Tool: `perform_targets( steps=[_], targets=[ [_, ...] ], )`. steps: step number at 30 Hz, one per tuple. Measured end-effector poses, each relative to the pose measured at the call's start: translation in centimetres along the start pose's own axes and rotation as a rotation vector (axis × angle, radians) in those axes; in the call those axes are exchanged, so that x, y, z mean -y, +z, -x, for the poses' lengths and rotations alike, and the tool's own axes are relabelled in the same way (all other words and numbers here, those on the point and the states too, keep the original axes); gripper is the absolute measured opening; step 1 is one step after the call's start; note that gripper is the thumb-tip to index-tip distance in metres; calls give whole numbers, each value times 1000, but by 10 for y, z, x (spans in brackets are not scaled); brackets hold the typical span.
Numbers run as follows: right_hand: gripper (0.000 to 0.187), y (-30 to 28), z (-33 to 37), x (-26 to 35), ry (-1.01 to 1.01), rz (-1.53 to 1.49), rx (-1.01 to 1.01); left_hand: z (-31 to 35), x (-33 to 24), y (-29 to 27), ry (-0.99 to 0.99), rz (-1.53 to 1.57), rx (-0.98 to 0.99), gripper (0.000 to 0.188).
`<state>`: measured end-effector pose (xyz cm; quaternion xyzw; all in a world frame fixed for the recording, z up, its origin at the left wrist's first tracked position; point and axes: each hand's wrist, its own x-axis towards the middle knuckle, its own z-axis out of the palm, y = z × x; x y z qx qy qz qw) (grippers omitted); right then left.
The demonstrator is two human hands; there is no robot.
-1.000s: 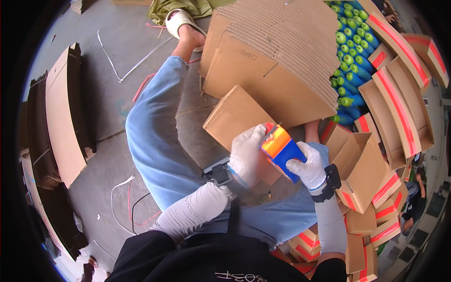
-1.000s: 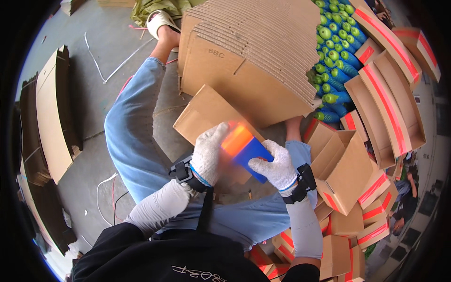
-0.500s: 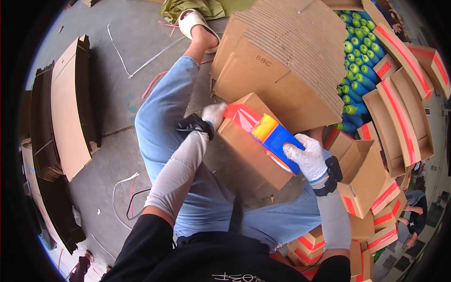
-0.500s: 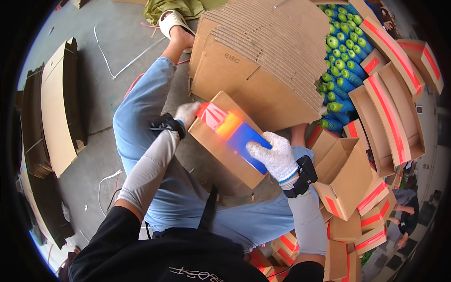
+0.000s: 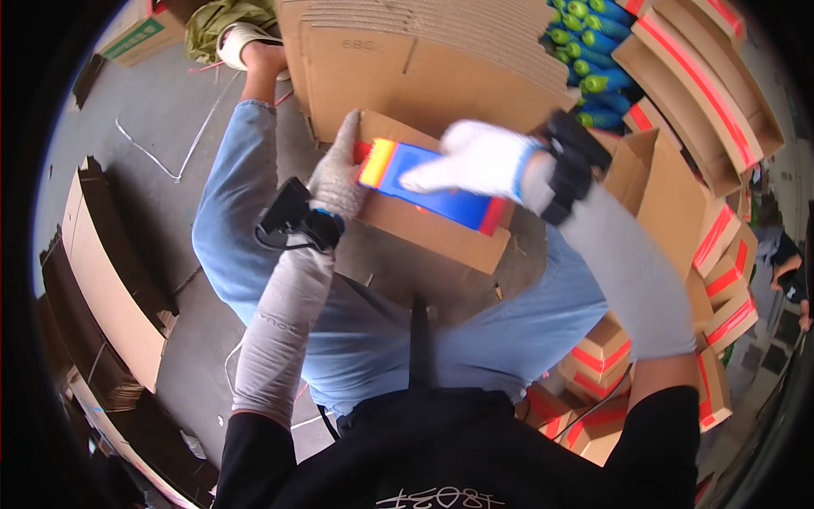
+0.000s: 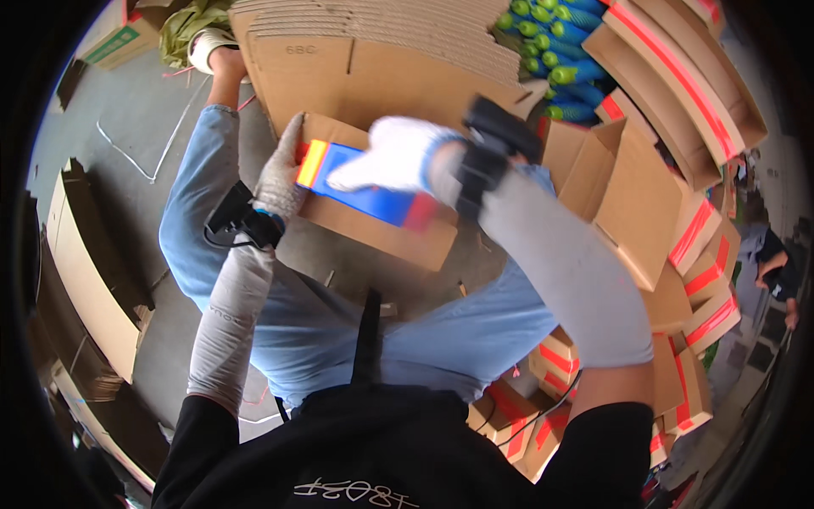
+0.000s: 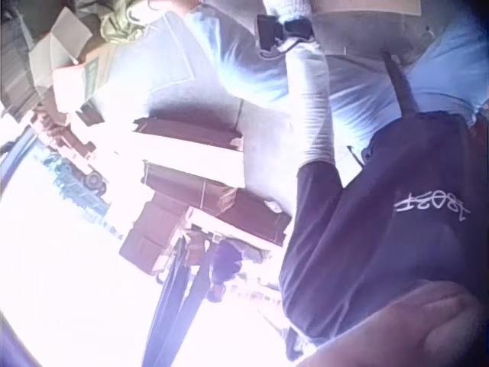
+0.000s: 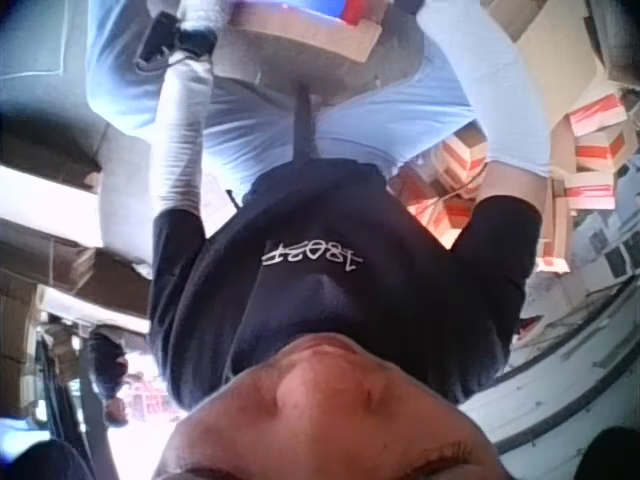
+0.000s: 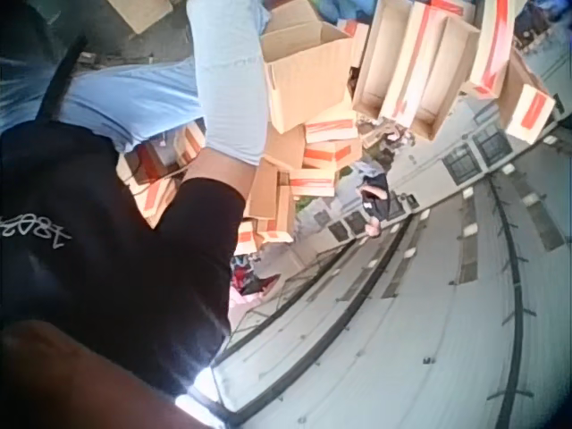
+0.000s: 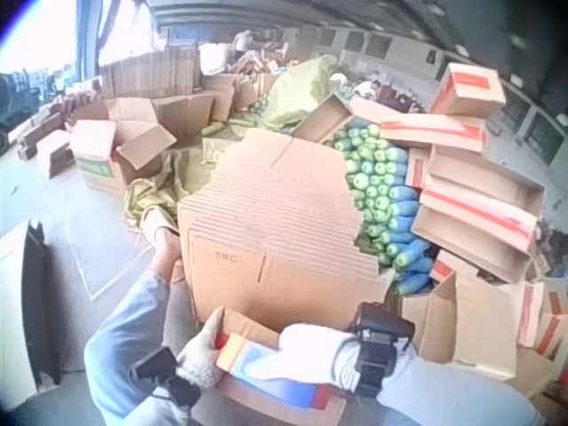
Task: The person is assembling cardboard boxes and sealing them using a hand-held tape dispenser.
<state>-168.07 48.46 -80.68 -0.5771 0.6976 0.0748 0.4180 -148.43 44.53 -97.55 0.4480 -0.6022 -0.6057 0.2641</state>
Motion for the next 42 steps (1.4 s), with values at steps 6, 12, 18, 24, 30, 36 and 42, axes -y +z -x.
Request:
perform_targets(
  steps=[6, 12, 18, 24, 30, 36, 42],
  targets=[
    [81, 9, 18, -37, 51, 166, -15, 0, 9, 1, 31, -35, -10, 80],
    [46, 57, 120, -210, 292, -303, 205, 6, -23, -5, -2, -126, -3, 71],
    [56, 138, 43, -226, 275, -277, 40, 7, -7, -16, -93, 11, -23, 64],
    [69, 201, -7, -260, 192, -85, -32, 4, 10, -21, -113, 10, -9, 64],
    [60, 175, -45, -225, 255, -222, 87, 7, 4, -46, -98, -113, 16, 52],
    [39, 241, -103, -234, 384, 361, 53, -3, 11, -21, -212, -131, 59, 38],
    [54, 230, 16, -194, 352, -302, -520, 31, 16, -68, -228, 45, 94, 63]
  ],
)
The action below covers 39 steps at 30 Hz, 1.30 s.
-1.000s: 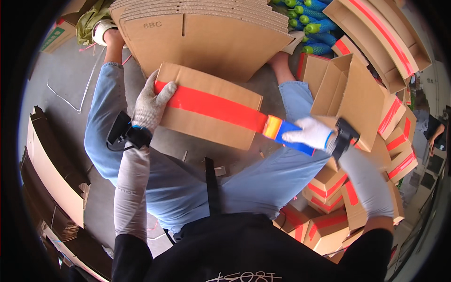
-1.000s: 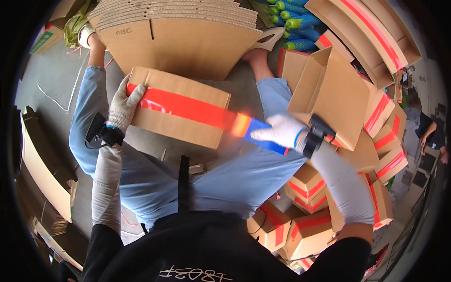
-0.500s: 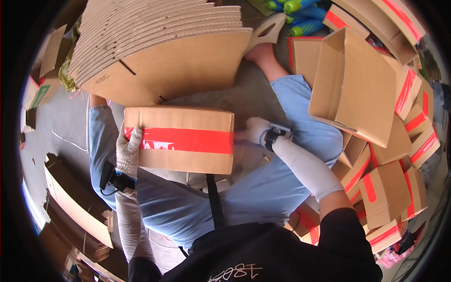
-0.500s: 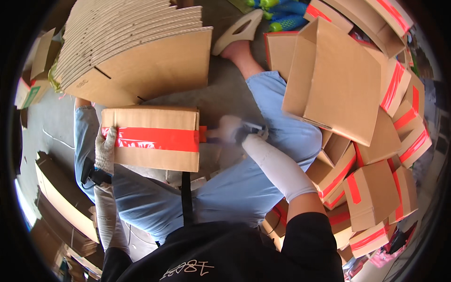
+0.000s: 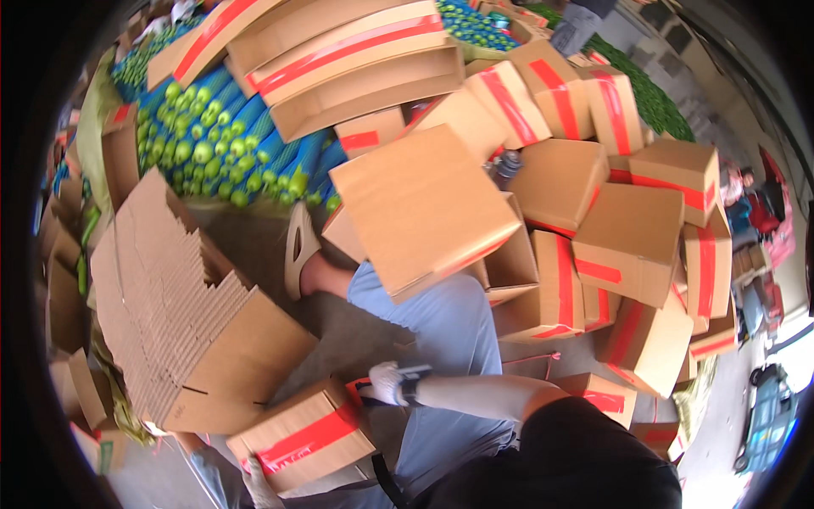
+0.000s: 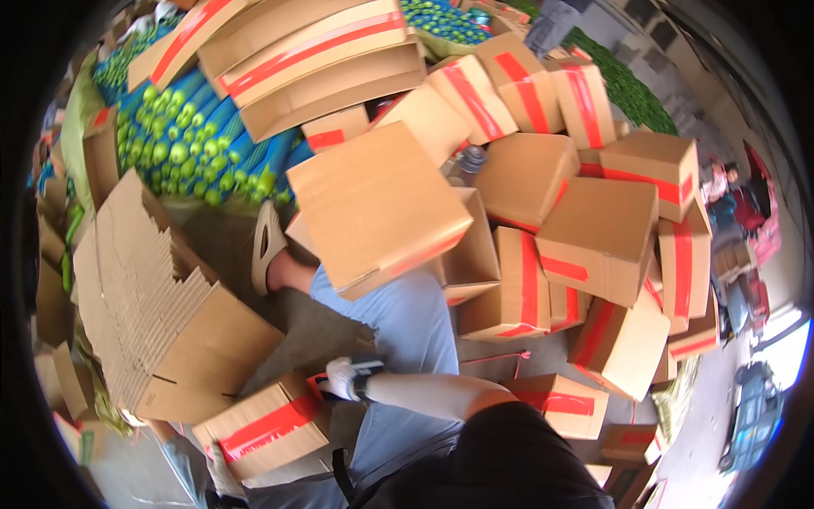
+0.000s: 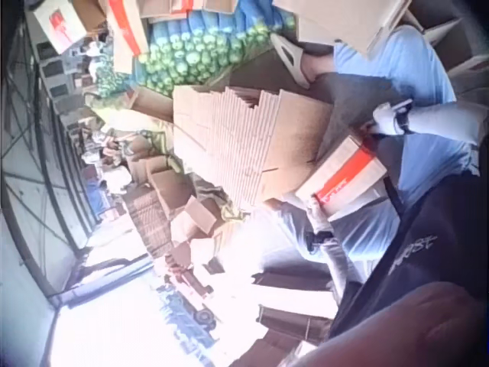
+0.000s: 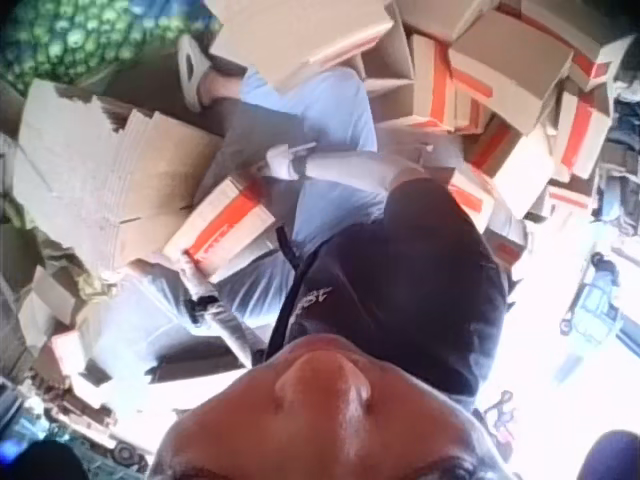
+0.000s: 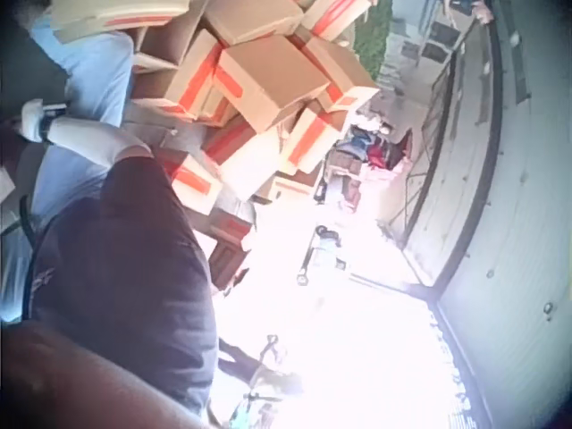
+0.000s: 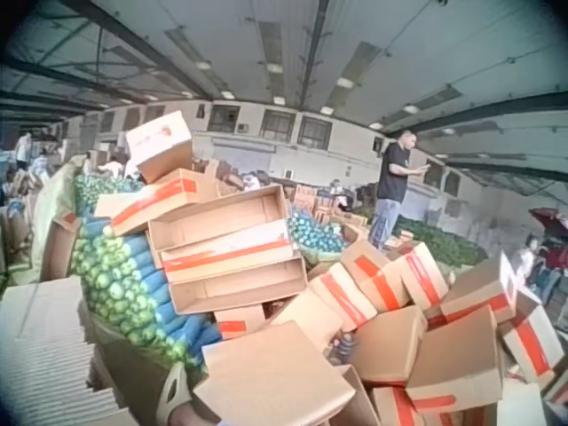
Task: The person is assembling cardboard boxes and sealing them using a hand-held tape dispenser.
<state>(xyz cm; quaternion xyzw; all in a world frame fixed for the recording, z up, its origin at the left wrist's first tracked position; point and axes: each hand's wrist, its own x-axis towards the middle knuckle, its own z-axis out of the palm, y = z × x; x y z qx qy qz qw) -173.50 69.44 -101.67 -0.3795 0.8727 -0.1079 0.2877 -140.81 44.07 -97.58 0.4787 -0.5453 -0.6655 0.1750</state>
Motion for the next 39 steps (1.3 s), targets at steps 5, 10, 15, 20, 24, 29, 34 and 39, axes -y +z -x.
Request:
perform_targets(
  steps=[5, 10, 15, 20, 24, 29, 34, 39],
  targets=[
    [49, -70, 114, 20, 97, -266, -458, 107, -95, 56, 171, -157, -41, 36],
    [43, -181, 213, 37, 44, -660, -762, 119, -130, 21, 674, -412, -62, 46],
    [20, -299, 223, -38, -27, -744, -1459, 68, -272, 281, 832, 11, 336, 34],
    [31, -267, 257, -123, 288, -856, -1572, 21, -280, 448, 792, -73, 594, 78],
    [33, -128, 273, -120, 421, -1405, -1358, -21, -228, 370, 1127, -532, 213, 67],
    [47, -108, 228, -23, 49, -2077, -706, -132, -181, 157, 950, -1145, -481, 67],
    [46, -118, 147, 29, -160, -1391, -59, -111, -139, 71, 951, -1442, -524, 74],
    [42, -126, 106, 95, -214, -1208, -170, -74, -123, 83, 974, -1338, -474, 78]
  ],
)
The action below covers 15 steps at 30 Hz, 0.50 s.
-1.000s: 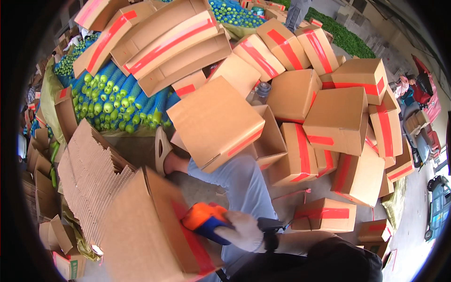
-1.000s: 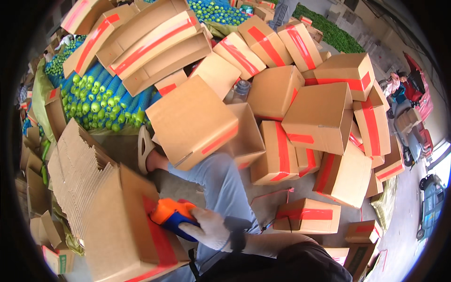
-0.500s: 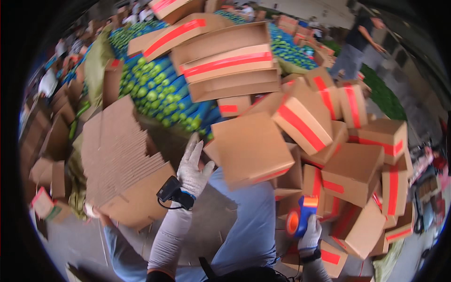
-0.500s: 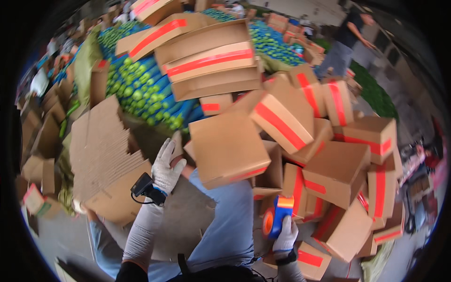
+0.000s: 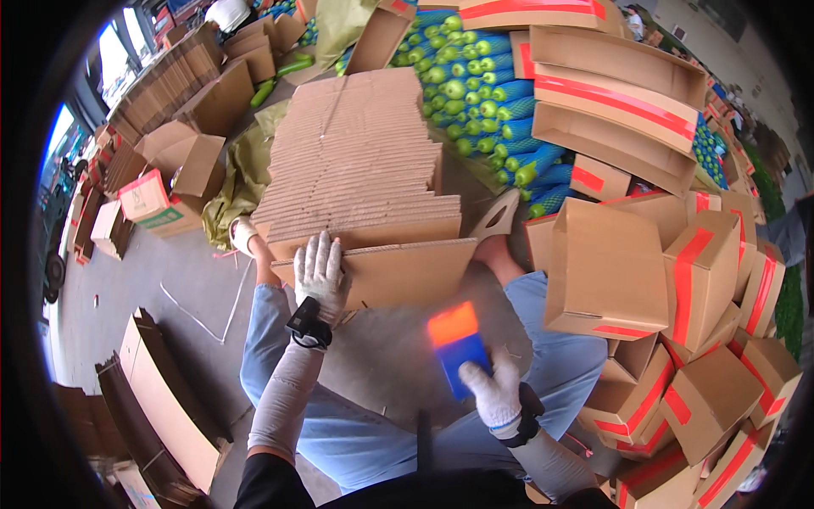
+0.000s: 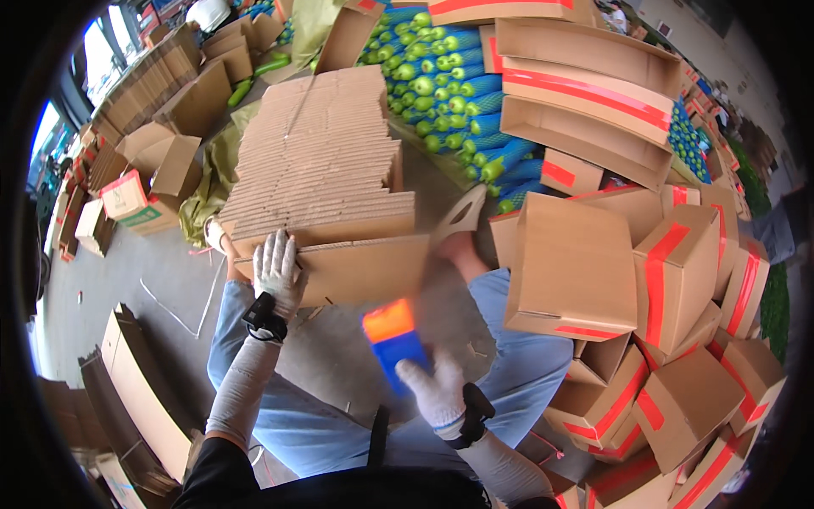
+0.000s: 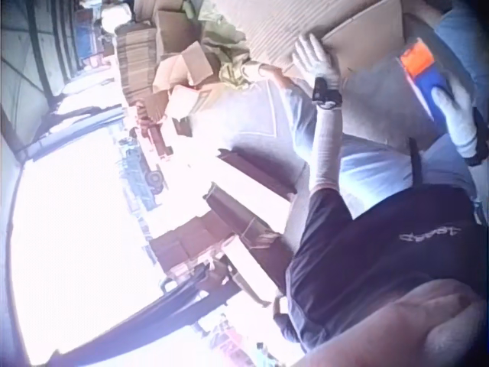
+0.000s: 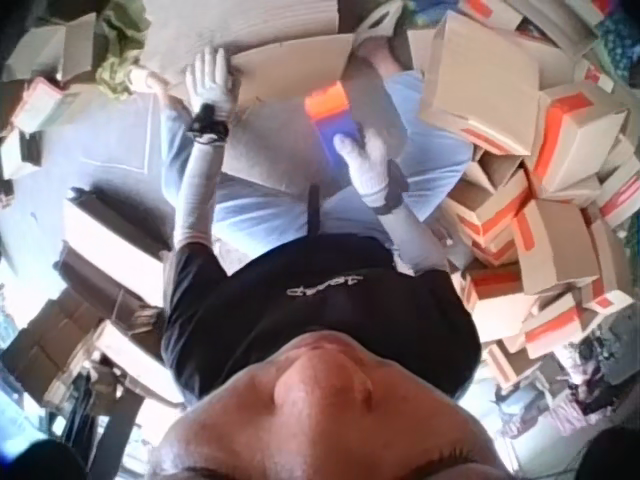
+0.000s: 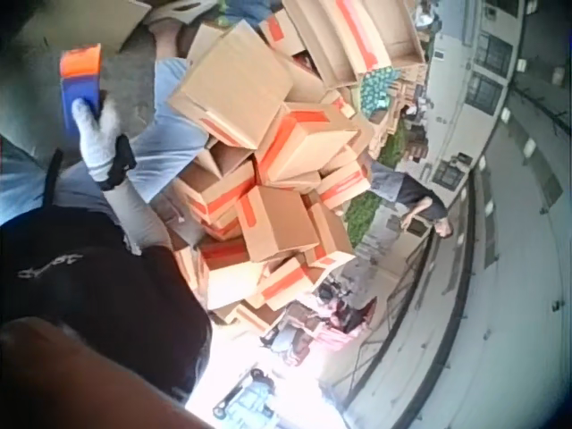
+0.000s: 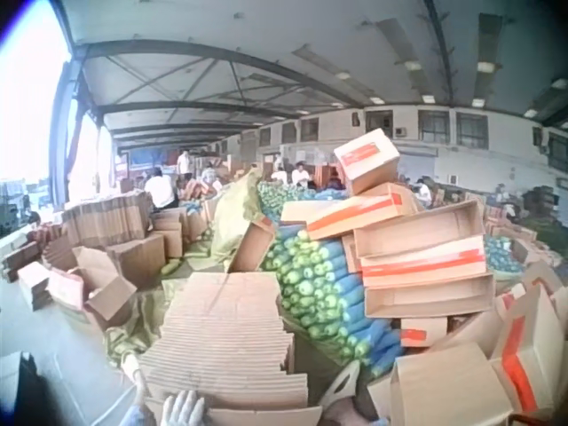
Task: The person is assembling cardboard boxes and sealing them using a hand-held tape dispenser.
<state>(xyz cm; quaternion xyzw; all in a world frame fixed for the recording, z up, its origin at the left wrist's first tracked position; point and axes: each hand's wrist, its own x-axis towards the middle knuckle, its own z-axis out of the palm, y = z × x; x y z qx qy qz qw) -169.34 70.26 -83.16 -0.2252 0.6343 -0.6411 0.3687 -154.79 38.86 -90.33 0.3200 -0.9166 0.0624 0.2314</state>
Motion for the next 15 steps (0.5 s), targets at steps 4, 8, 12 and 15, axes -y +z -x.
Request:
perform_targets(
  steps=[4, 8, 12, 15],
  targets=[
    [57, 2, -23, 7, -252, -201, -132, 23, 19, -27, 86, 112, -16, 33],
    [62, -26, -41, 51, -215, 200, -123, 26, 21, -89, 412, 222, 76, 20],
    [51, -17, -59, 42, -491, 1171, -14, 31, 15, -90, 593, 236, 181, 32],
    [55, -6, -53, -23, -464, 1165, 222, 49, 13, -66, 446, 217, 280, 50]
  ],
)
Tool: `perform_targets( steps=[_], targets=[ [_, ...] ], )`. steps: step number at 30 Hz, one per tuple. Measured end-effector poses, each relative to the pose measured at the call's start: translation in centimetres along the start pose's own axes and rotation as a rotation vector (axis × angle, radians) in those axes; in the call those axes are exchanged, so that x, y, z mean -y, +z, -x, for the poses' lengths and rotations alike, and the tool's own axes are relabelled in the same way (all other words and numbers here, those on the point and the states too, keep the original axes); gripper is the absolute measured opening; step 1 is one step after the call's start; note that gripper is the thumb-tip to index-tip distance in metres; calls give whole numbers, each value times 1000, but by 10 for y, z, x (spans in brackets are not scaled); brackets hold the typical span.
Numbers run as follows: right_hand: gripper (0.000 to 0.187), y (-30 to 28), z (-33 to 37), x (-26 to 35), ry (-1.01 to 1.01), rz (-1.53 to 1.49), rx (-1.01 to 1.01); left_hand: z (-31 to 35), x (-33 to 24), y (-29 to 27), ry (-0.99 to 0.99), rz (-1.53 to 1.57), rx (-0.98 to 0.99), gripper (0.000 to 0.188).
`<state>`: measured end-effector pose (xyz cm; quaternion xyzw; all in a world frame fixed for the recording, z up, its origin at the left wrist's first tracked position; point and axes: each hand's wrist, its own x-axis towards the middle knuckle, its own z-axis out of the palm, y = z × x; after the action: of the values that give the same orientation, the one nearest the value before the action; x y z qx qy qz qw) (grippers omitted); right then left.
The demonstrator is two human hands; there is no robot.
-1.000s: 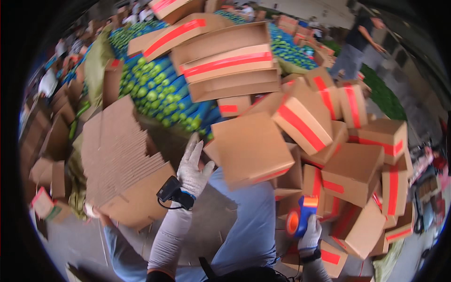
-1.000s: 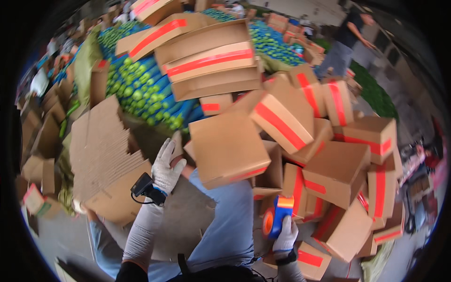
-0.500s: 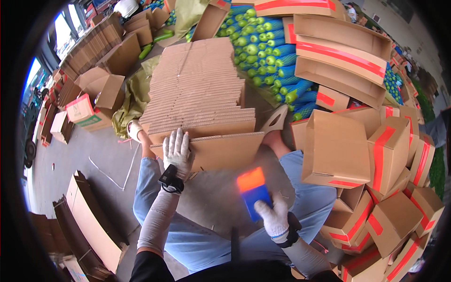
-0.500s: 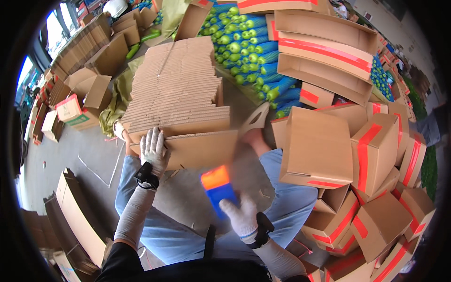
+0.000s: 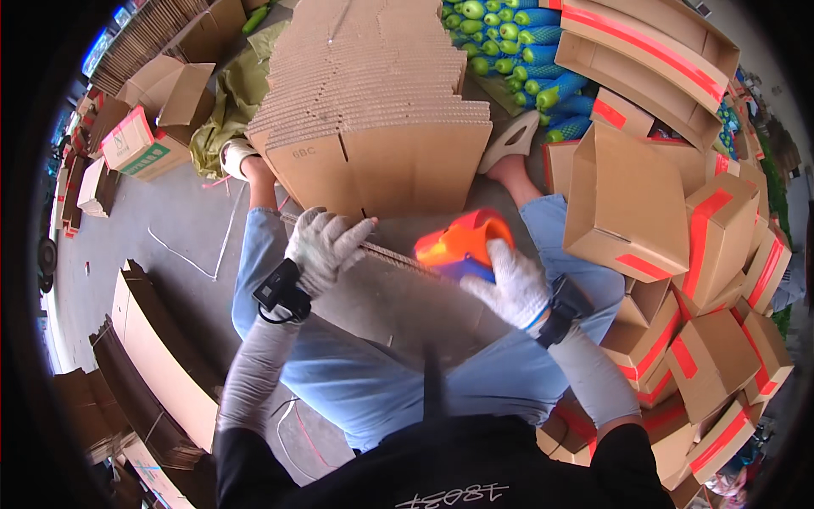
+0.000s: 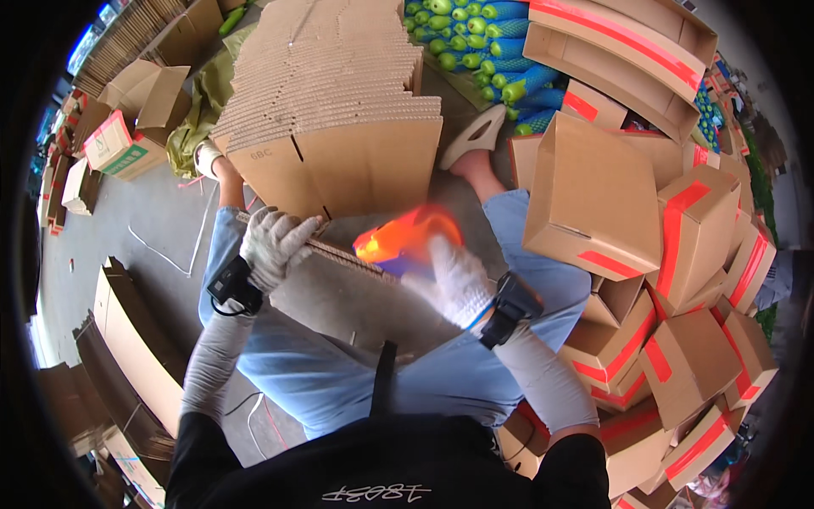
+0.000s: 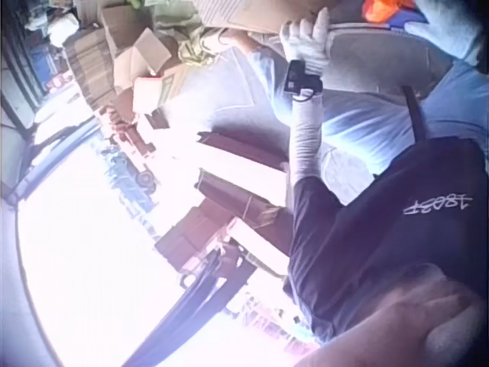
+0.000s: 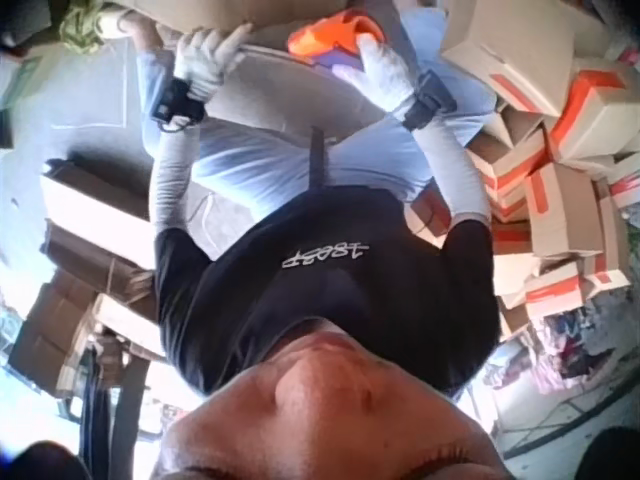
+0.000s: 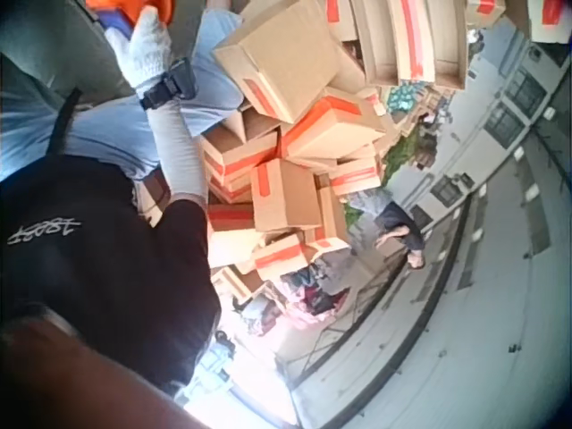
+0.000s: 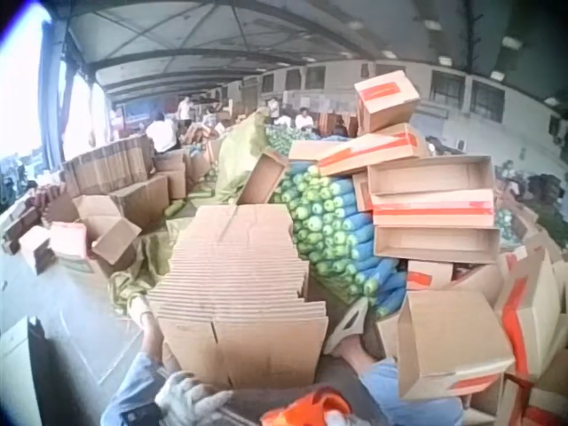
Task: The person is assembling cardboard boxes and sealing them using a hand-held tape dispenser.
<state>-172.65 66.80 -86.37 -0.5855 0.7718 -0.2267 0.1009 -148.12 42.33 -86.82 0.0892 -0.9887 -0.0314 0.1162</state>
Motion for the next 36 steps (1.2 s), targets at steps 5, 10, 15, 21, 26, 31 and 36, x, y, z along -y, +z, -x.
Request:
perform_targets(
  steps=[5, 10, 15, 21, 26, 31, 36],
  targets=[
    [57, 7, 13, 16, 301, -207, 8, 6, -41, 31, -511, -135, -230, 59],
    [67, 14, 28, 46, 212, -331, 83, -22, -75, 72, -956, 1009, -1047, 81],
    [81, 40, 53, 68, 360, -522, 141, -16, -79, 71, -1006, 1240, -959, 77],
    [77, 38, 53, 98, 556, -567, 296, 20, -68, 73, -900, 1359, -913, 68],
    [74, 42, 55, 81, 522, -584, 215, 33, -50, 55, -843, 1269, -794, 69],
    [72, 42, 55, 102, 499, -288, 204, -3, -24, 43, -1073, 828, -649, 61],
    [65, 49, 52, 102, 547, -176, 64, 23, -10, 37, -868, 705, -555, 57]
  ],
)
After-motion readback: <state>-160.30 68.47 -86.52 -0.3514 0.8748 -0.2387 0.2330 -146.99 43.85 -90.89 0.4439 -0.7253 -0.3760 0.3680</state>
